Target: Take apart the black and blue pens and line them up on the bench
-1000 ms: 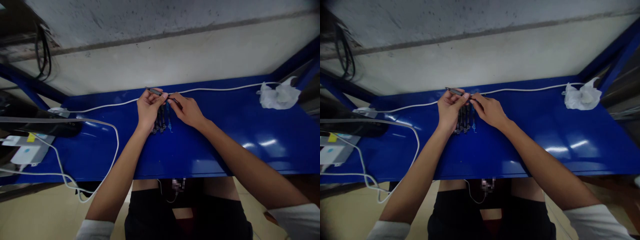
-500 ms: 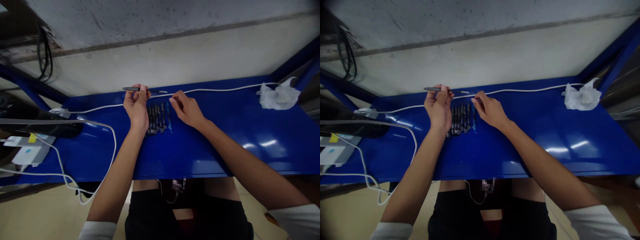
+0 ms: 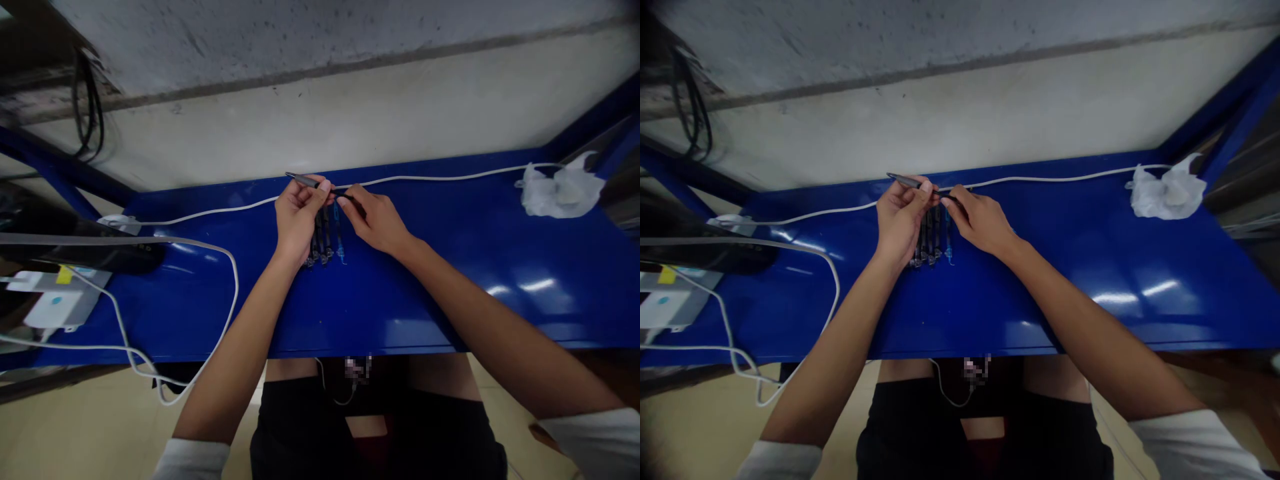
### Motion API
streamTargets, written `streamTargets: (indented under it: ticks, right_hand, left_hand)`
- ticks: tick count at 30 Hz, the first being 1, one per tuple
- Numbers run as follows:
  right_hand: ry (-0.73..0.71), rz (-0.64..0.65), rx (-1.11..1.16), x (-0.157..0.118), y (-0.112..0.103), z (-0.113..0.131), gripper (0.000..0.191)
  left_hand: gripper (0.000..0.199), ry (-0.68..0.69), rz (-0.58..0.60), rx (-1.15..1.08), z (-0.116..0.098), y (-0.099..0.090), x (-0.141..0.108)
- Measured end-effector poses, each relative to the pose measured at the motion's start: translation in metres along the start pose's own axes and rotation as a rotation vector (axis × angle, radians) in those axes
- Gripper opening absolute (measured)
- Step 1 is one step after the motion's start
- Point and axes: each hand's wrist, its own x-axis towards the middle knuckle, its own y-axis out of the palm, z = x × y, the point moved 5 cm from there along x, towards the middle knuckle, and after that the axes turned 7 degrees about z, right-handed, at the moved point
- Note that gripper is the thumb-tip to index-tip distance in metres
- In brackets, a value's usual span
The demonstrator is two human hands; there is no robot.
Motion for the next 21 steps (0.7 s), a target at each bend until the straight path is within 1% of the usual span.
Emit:
streamTargets:
  ticks: [1, 3, 8, 12, 16, 21]
  right_hand:
    - [-0.001, 0.005, 0.0, 0.0, 0.0, 0.0, 0.04]
    - [-0.002, 0.003, -0.001, 0.0, 0.0, 0.0, 0.042]
    - [0.008, -0.008, 0.008, 0.001, -0.001, 0.001, 0.042]
    - [0.012, -0.005, 0.006, 0.001, -0.001, 0.001, 0.041]
    - [0.003, 0.007, 0.001, 0.001, -0.001, 0.001, 0.04]
    - [-0.018, 0.034, -0.015, 0.0, 0.001, 0.0, 0.04]
  left_hand:
    - [0.025, -0.007, 0.01, 0.007, 0.001, 0.001, 0.0]
    - [0.023, -0.004, -0.006, 0.022, 0.001, 0.0, 0.0]
    - [0.018, 0.072, -0.119, 0.03, -0.005, -0.016, 0.005]
    - [0.019, 0.101, -0.145, 0.035, -0.008, -0.022, 0.007]
    - [0.025, 0.085, -0.091, 0.066, -0.006, -0.015, 0.005]
    - [0.031, -0.029, 0.033, 0.119, 0.007, -0.001, 0.0]
